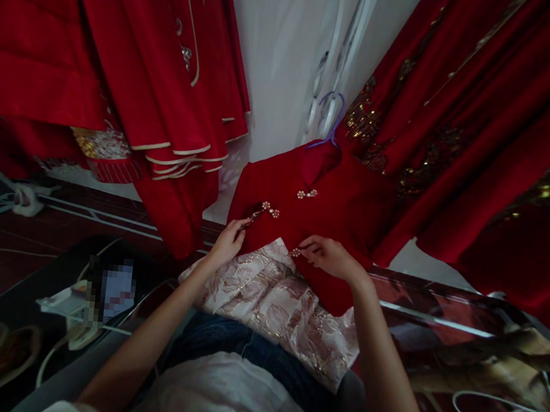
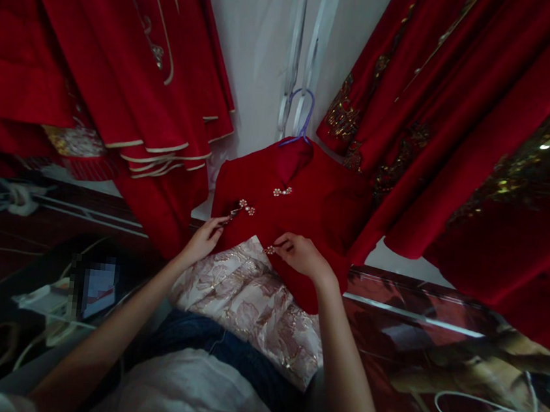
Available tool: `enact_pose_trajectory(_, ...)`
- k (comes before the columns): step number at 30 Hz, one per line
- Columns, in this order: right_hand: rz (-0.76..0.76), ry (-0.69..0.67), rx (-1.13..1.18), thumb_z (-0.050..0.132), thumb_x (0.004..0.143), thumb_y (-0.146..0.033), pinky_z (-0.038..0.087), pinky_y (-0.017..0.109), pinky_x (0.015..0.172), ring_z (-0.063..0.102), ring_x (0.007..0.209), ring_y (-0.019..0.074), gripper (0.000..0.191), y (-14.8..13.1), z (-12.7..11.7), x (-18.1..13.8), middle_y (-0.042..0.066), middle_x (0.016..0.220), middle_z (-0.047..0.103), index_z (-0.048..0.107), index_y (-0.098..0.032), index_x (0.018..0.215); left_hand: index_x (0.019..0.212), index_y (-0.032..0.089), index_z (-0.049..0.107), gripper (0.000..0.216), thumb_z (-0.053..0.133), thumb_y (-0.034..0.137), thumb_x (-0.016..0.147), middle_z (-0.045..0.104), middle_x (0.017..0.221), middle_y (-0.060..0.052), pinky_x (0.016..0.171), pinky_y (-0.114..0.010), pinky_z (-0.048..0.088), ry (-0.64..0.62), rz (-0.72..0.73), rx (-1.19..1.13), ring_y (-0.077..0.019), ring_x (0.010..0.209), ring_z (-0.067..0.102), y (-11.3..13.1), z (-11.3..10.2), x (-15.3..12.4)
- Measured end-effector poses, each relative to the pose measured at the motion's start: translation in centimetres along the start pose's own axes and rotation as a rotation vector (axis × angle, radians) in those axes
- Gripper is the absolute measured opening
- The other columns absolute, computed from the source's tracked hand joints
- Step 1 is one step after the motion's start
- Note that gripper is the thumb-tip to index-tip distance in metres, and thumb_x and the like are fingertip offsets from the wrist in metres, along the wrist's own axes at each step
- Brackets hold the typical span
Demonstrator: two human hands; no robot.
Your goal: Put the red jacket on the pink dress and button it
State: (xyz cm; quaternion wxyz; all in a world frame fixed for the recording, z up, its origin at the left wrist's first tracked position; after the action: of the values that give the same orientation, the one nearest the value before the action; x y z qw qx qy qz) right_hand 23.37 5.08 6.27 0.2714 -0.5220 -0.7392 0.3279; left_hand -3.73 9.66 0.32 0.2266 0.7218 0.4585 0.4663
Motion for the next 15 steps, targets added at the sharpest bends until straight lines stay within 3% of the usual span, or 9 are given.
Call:
enact_pose_trajectory(3, 0.081, -0.036, -0.029, 0.067, 0.077, -0.026, 0.047, 0.024, 0.055, 0.062, 0.058, 0.0126, 0.017, 0.8, 0.8, 0.0, 0.003, 0.075, 0.070, 0.063, -0.019, 0.091, 0.122, 0.021, 0.057, 0.037, 0.049, 0.021, 0.086, 0.062, 0.121, -0.009, 0.100, -0.036, 0.046, -0.008, -0.023, -0.032, -0.0179, 0.108, 0.061, -0.9, 1.0, 0.5)
enact_pose_trajectory(7, 0.115, 0.151, -0.192, 0.076, 0.065, -0.021, 0.044, 0.024, 0.059, 0.060, 0.064, 0.0142, 0.033, 0.1, 2.5, 0.9, 0.002, 0.074, 0.065, 0.055, -0.018, 0.090, 0.099, 0.017, 0.062, 0.019, 0.058, 0.026, 0.082, 0.069, 0.092, -0.007, 0.070, -0.029, 0.052, 0.008, -0.110, -0.008, -0.0152, 0.071, 0.063, -1.2, 1.5, 1.4)
enact_pose_trajectory(11, 0.110, 0.312, -0.314, 0.071, 0.065, -0.016, 0.042, 0.025, 0.061, 0.058, 0.068, 0.0148, 0.028, -0.5, 3.7, 1.5, 0.003, 0.077, 0.062, 0.052, -0.018, 0.086, 0.089, 0.017, 0.063, 0.014, 0.060, 0.029, 0.081, 0.067, 0.079, -0.003, 0.061, -0.025, 0.049, 0.099, -0.122, 0.000, -0.0130, 0.063, 0.062, -0.1, 0.8, 1.1)
enact_pose_trajectory(15, 0.139, 0.153, -0.125, 0.067, 0.067, -0.019, 0.040, 0.022, 0.050, 0.055, 0.054, 0.0111, 0.017, 0.2, 2.8, 1.2, -0.002, 0.065, 0.057, 0.053, -0.019, 0.078, 0.085, 0.018, 0.065, 0.010, 0.062, 0.026, 0.081, 0.065, 0.081, -0.002, 0.067, -0.025, 0.050, 0.213, -0.005, 0.106, -0.0115, 0.066, 0.061, 3.2, -0.8, 0.3)
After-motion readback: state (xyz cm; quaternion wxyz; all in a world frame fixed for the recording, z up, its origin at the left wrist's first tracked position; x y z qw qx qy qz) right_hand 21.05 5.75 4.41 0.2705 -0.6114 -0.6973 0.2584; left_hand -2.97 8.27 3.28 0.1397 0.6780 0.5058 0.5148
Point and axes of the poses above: each hand's wrist, its own x-axis towards the middle knuckle, its own z-axis out of the palm, y = z × x, the point moved 5 cm from there along x, towards the middle knuckle
